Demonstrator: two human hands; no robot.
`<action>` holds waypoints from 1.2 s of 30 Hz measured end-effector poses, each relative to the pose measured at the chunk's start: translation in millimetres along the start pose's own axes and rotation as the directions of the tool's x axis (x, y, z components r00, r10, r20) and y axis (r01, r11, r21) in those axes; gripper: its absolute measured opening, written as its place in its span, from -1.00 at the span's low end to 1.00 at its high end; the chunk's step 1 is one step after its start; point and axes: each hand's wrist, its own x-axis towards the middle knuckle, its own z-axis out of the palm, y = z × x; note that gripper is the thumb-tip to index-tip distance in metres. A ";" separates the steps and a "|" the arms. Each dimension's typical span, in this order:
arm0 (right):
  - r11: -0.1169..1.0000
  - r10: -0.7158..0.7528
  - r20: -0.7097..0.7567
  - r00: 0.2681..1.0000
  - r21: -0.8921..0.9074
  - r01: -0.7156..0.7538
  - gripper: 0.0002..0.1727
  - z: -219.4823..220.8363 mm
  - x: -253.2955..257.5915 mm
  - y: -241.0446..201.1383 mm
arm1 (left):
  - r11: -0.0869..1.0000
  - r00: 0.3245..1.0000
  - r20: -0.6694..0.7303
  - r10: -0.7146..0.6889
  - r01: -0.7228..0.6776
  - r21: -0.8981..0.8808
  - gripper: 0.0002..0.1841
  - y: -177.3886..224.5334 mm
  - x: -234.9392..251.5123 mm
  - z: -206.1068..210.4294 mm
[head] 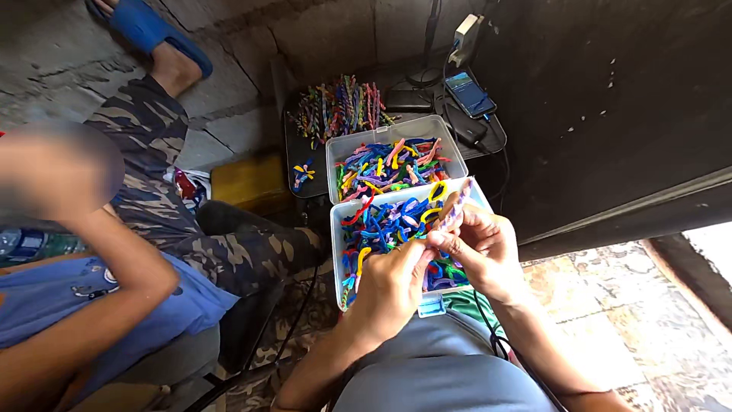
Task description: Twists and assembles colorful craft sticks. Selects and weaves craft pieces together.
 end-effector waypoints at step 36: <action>0.988 -0.078 0.173 0.982 0.142 0.053 -0.87 -4.6 -1.2 -2.0 | 0.543 0.909 0.413 -0.058 0.376 -0.751 -0.73 -7.1 1.1 -18.1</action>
